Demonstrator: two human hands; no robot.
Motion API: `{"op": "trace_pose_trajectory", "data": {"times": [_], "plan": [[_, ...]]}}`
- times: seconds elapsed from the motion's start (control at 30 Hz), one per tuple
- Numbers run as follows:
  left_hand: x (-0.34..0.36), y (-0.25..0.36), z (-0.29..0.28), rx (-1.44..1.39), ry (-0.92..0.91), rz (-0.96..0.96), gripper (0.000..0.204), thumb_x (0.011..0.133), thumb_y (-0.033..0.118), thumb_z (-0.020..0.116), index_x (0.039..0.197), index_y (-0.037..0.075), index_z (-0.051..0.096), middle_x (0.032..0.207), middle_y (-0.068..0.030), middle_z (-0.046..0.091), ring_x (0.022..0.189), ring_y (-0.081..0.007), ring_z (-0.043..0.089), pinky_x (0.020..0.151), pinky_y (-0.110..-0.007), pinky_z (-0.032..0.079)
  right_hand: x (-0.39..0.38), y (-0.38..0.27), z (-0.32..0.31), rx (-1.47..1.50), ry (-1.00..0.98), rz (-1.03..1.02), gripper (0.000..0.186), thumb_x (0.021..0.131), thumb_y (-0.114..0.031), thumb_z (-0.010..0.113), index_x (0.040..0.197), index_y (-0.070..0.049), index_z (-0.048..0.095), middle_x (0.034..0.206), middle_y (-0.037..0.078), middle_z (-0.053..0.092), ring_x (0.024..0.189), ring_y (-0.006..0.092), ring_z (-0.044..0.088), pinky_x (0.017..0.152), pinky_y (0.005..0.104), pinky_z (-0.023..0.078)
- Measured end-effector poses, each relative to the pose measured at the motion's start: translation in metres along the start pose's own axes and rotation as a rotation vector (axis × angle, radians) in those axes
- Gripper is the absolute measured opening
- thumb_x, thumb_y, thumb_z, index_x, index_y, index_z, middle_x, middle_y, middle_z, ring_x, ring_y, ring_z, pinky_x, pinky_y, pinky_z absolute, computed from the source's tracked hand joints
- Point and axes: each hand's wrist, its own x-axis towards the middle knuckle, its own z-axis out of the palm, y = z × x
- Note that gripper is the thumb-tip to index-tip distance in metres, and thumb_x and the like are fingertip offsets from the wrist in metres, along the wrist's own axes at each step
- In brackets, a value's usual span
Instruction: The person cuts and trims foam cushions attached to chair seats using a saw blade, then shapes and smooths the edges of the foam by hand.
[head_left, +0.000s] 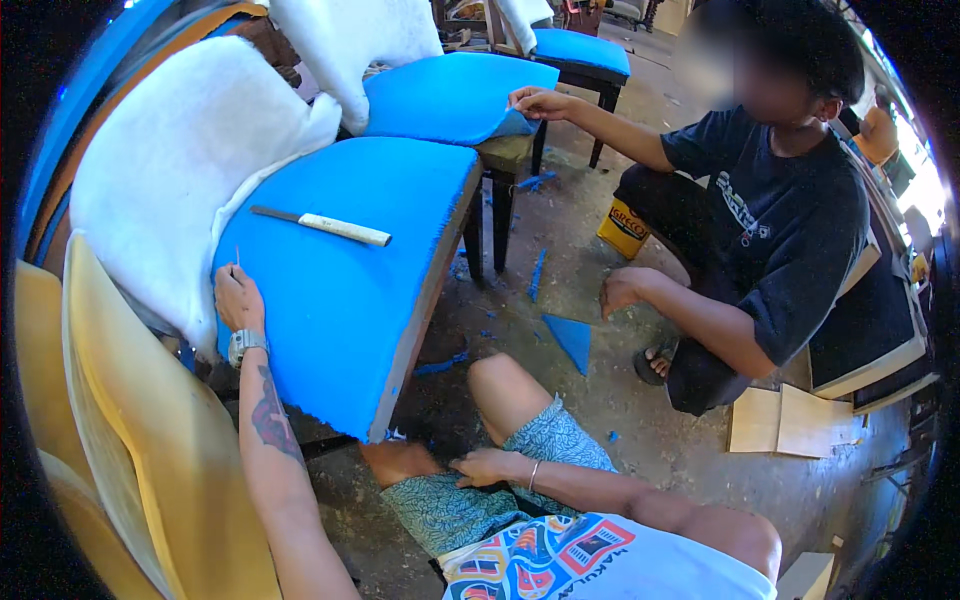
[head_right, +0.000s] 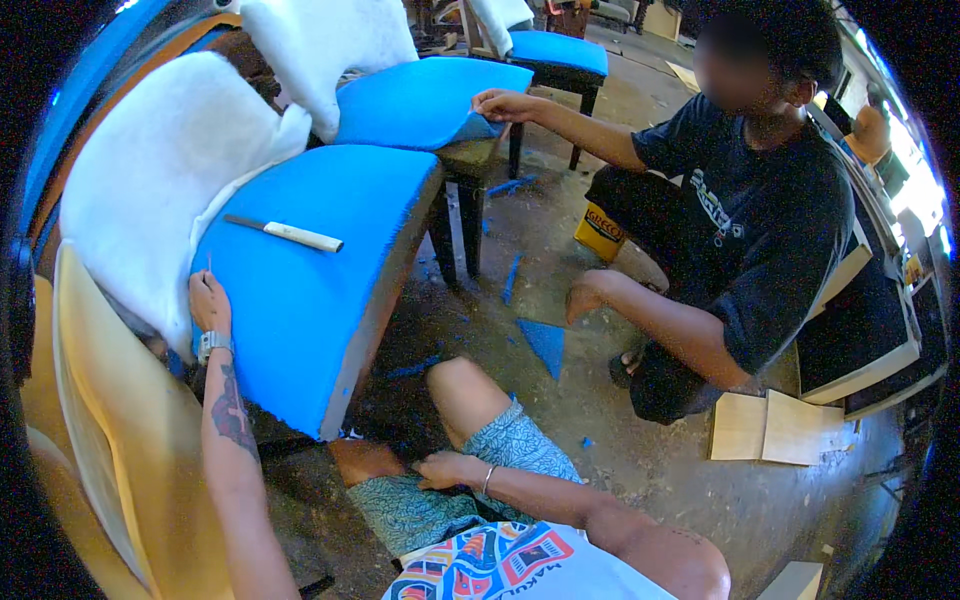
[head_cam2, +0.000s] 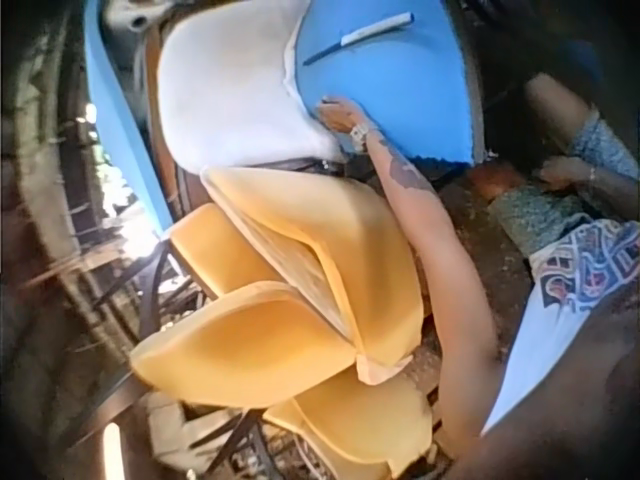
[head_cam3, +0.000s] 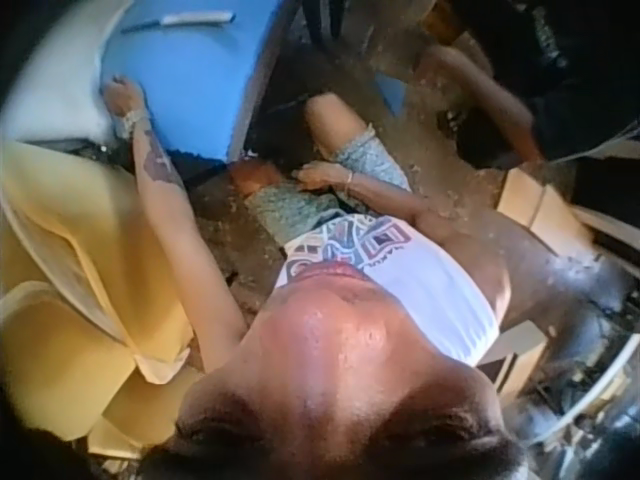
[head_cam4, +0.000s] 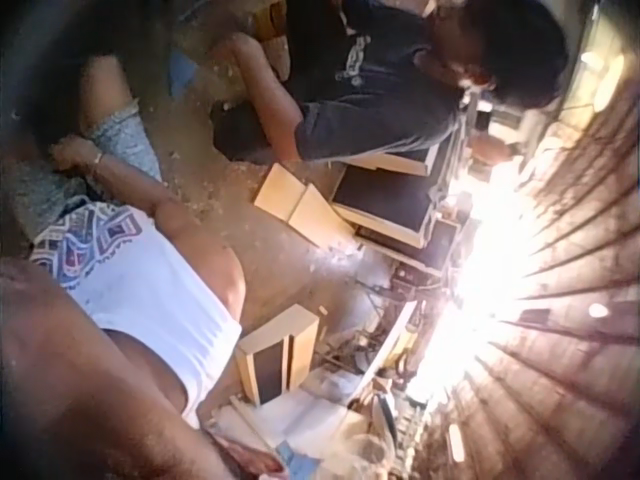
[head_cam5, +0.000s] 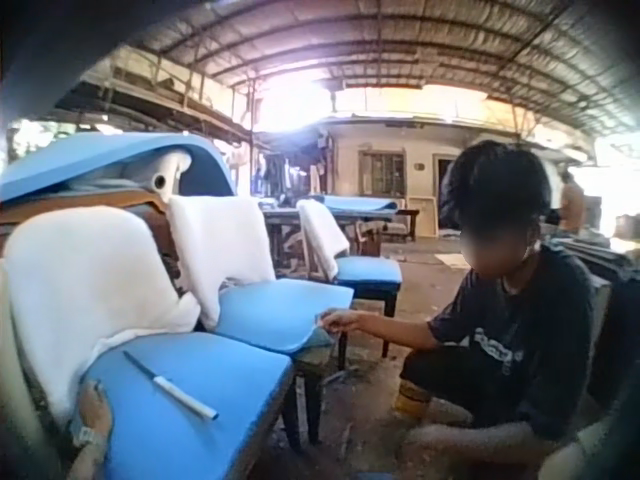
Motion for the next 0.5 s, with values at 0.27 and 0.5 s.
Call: {"op": "trace_pose_trajectory", "data": {"times": [0.27, 0.5], "plan": [[0.002, -0.01, 0.005, -0.015, 0.032, 0.056, 0.032, 0.096, 0.025, 0.041, 0.108, 0.001, 0.058, 0.104, -0.018, 0.064, 0.089, -0.0389, 0.059, 0.08, -0.046, 0.045, -0.005, -0.011, -0.014, -0.023, -0.014, 0.024, 0.048, 0.09, -0.04, 0.056, 0.114, 0.002, 0.056, 0.099, 0.021, 0.067, 0.091, 0.0416, 0.063, 0.077, 0.0483, 0.051], [0.003, -0.011, 0.006, -0.005, 0.002, 0.045, 0.031, 0.096, 0.025, 0.041, 0.107, 0.001, 0.059, 0.104, -0.0191, 0.064, 0.089, -0.039, 0.059, 0.08, -0.045, 0.045, -0.006, -0.01, -0.012, -0.004, -0.008, 0.05, 0.048, 0.089, -0.039, 0.056, 0.115, 0.002, 0.056, 0.102, 0.021, 0.067, 0.091, 0.0414, 0.063, 0.078, 0.0479, 0.051]]}}
